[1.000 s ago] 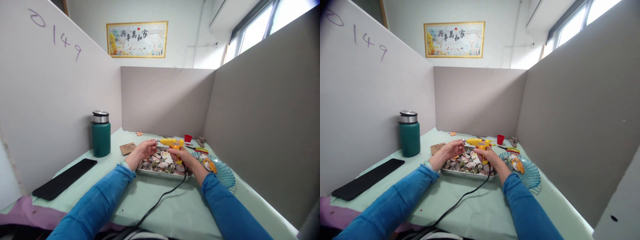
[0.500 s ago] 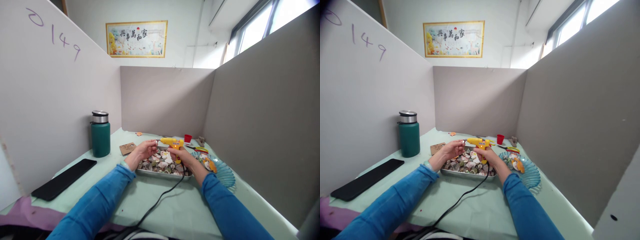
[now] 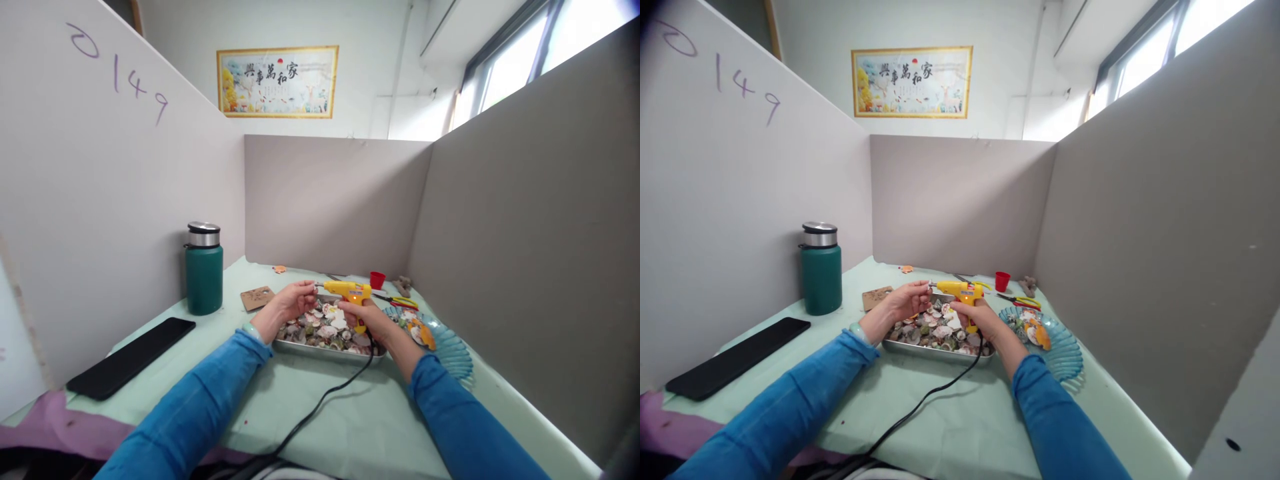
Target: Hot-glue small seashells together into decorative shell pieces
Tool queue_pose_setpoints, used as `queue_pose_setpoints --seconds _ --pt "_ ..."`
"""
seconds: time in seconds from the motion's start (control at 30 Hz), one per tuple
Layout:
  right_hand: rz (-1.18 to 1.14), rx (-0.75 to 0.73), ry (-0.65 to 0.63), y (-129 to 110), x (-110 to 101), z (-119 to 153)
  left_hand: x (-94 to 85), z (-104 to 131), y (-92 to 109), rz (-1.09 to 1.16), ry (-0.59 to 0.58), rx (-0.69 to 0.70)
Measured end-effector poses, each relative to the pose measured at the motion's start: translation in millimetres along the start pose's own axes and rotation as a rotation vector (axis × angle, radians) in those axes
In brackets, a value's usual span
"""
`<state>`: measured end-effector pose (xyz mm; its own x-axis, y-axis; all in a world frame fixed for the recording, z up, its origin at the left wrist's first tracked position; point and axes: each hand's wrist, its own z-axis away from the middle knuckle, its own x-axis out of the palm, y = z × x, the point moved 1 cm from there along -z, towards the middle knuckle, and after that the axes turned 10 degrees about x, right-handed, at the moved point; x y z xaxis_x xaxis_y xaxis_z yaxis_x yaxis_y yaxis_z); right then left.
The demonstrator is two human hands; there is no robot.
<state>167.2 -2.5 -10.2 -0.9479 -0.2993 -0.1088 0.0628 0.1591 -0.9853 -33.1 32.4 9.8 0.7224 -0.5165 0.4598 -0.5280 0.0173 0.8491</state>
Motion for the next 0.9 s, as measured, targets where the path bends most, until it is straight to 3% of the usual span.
queue_pose_setpoints --seconds 0.17,0.47,0.9 --pt "-0.037 -0.021 0.01 -3.0 -0.1 0.4 -1.1 -0.7 -2.6 0.006 -0.044 -0.006" --pt "-0.039 0.022 -0.008 -9.8 3.3 5.4 2.2 -1.7 -2.1 -0.003 0.009 -0.005" --pt "-0.053 0.002 -0.004 -4.0 -0.5 1.3 2.5 -0.7 -2.0 -0.011 -0.025 -0.014"
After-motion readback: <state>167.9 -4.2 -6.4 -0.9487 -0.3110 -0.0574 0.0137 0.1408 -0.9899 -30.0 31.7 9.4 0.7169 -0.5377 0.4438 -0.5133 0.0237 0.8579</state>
